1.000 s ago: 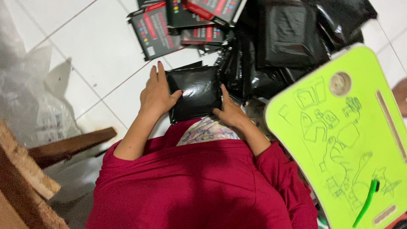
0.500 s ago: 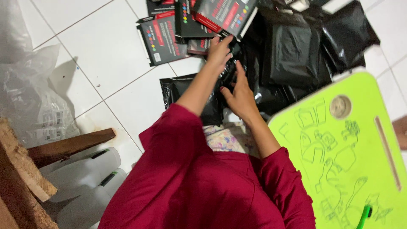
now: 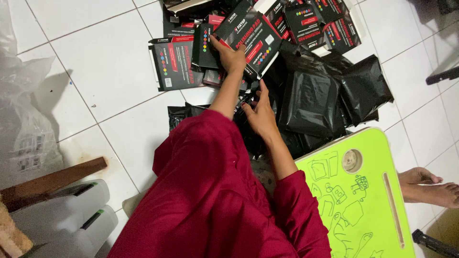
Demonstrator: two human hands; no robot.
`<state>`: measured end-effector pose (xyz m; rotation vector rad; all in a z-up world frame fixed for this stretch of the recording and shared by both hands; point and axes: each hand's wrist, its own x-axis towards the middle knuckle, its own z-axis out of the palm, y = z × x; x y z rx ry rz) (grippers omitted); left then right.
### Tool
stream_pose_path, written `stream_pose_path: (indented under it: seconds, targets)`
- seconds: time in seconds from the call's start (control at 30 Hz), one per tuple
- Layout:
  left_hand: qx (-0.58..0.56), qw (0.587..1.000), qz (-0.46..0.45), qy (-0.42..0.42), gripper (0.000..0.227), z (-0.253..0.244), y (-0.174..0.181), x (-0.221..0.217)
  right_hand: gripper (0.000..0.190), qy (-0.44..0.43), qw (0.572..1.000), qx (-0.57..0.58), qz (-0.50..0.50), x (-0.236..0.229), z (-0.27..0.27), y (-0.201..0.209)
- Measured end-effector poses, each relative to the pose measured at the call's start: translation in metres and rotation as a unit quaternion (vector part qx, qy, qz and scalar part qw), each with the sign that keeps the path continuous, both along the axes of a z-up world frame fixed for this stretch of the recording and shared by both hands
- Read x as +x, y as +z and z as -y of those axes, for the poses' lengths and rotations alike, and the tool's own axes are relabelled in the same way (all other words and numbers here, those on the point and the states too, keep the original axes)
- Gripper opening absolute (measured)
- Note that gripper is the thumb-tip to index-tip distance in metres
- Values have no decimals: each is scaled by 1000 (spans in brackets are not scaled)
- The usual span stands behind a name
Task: The person sits on the floor and packs a red polishing pad into a black box labeled 'FIXTOP'. They then place the box into a black plastic shipping bag, seal it, and set it aside. The person repeats this process with a green polishing pad.
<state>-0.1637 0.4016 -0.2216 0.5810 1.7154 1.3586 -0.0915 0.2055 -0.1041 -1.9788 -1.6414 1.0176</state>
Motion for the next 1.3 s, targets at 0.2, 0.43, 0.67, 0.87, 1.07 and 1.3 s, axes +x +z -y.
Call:
stream_pose_path:
  seconds: [0.2, 0.43, 0.67, 0.87, 1.07, 1.3]
  targets:
    - [151, 931, 309, -123, 113, 63, 68, -67, 82, -31, 981, 186, -32, 18, 18, 30]
    - [260, 836, 347, -337, 92, 142, 133, -110, 67, -131, 968, 207, -54, 29, 87, 76]
    - [159, 775, 428, -437, 49, 208, 151, -39, 30, -271, 880, 243, -305, 86, 211, 47]
    - [45, 684, 454, -570, 34, 300, 181, 25, 28, -389, 817, 325, -275, 102, 332, 57]
    - [-46, 609, 409, -678, 36, 375, 165, 105, 26, -493, 749, 359, -258, 141, 432, 26]
    - [-44, 570, 369, -733, 30, 424, 133, 155, 33, -556, 698, 386, -234, 151, 463, 43]
